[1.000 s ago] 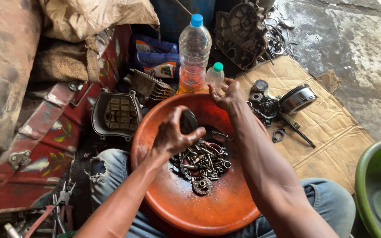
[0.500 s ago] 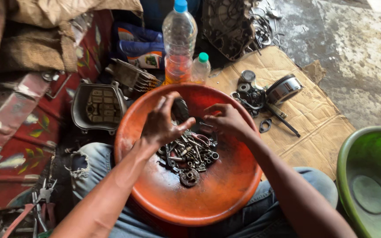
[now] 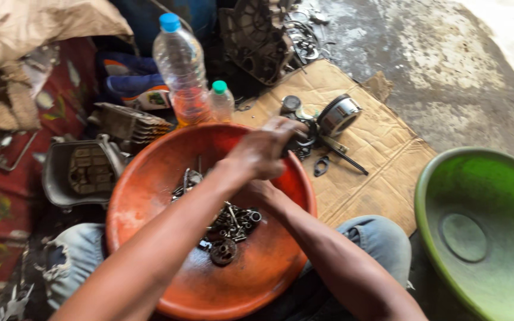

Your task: The person sits on the floor and cleans various small mechanical parts, including gears and screws, inside a red plastic basin. They pick up individual parts, rub them with their fingers, and pour a liquid from a plastic bottle onto them to remove grease and grime.

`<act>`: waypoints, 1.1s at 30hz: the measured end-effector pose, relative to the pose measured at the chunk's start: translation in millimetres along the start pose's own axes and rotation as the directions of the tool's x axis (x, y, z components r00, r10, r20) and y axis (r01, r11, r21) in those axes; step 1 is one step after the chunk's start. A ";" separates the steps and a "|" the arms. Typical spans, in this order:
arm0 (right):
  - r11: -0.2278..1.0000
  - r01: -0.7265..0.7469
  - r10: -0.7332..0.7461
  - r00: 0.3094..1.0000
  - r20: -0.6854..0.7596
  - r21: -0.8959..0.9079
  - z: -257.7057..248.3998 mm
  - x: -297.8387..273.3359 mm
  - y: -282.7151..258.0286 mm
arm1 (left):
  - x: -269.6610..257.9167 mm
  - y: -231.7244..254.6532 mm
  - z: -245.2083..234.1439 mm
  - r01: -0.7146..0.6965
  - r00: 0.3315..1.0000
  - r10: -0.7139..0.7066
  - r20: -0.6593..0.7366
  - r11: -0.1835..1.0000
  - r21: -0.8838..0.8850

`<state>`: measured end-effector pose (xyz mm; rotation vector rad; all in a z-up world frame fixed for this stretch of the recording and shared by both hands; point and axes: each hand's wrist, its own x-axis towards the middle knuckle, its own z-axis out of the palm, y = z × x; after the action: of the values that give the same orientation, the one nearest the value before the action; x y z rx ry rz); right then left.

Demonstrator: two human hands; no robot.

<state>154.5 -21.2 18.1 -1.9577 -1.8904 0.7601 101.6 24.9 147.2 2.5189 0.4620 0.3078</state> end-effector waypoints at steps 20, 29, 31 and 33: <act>0.966 -0.094 0.133 0.980 0.151 -0.240 -26.5 4.5 0.3 | -105.3 -127.7 42.7 0.468 0.864 -0.464 -0.195 0.883 -0.031; 0.921 -0.134 0.180 0.979 0.096 -0.365 -19.8 -6.1 -14.4 | -152.2 -136.0 61.4 0.380 0.898 -0.426 0.108 0.876 0.298; 0.928 -0.199 0.243 0.964 0.107 -0.314 -13.3 -13.1 -17.4 | -152.5 -132.3 57.5 0.385 0.896 -0.428 0.118 0.880 0.277; 0.937 -0.189 0.229 0.968 0.106 -0.294 -12.6 -17.9 -21.0 | -152.5 -128.4 54.0 0.441 0.853 -0.491 0.176 0.859 0.260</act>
<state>144.7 -35.6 43.0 -2.3694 -1.9836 0.7342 -54.4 41.0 12.8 2.4923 1.0327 -0.2438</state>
